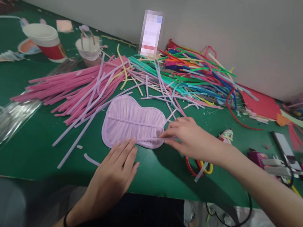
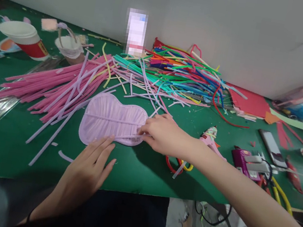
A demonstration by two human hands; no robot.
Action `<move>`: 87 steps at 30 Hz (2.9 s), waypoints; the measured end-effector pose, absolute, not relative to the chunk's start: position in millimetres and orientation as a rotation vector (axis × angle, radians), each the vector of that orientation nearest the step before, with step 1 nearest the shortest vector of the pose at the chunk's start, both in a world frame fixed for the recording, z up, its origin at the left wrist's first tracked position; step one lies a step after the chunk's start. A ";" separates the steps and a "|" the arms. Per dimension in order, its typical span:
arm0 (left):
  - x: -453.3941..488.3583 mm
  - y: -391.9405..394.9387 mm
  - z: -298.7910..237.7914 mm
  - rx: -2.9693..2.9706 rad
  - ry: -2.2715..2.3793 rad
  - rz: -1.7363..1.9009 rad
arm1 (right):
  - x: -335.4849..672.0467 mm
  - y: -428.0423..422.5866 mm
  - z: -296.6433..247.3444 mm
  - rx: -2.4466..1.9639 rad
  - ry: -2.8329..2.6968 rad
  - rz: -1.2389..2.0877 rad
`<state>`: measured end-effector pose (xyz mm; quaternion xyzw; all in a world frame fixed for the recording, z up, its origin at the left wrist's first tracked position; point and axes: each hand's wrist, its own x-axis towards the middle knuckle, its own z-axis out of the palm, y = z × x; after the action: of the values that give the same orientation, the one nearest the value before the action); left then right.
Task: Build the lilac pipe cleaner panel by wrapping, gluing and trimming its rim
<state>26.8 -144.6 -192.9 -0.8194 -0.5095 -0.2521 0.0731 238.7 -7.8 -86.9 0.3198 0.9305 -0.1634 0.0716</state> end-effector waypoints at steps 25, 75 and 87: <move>27.5 -144.8 -192.1 -2.489 -1.538 -0.765 | 235.6 -11.7 -88.4 0.884 2.777 -0.555; 29.4 -145.7 -189.2 -2.499 -1.633 -0.730 | 210.2 48.5 -72.1 0.575 2.567 -0.926; 30.0 -143.0 -184.7 -2.494 -1.662 -0.730 | 193.7 48.6 -64.1 0.600 2.527 -0.807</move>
<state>30.0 -143.0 -184.7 -0.8082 -0.5385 -0.2365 0.0287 193.7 48.6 -64.1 0.2157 0.9085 -0.2902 0.2093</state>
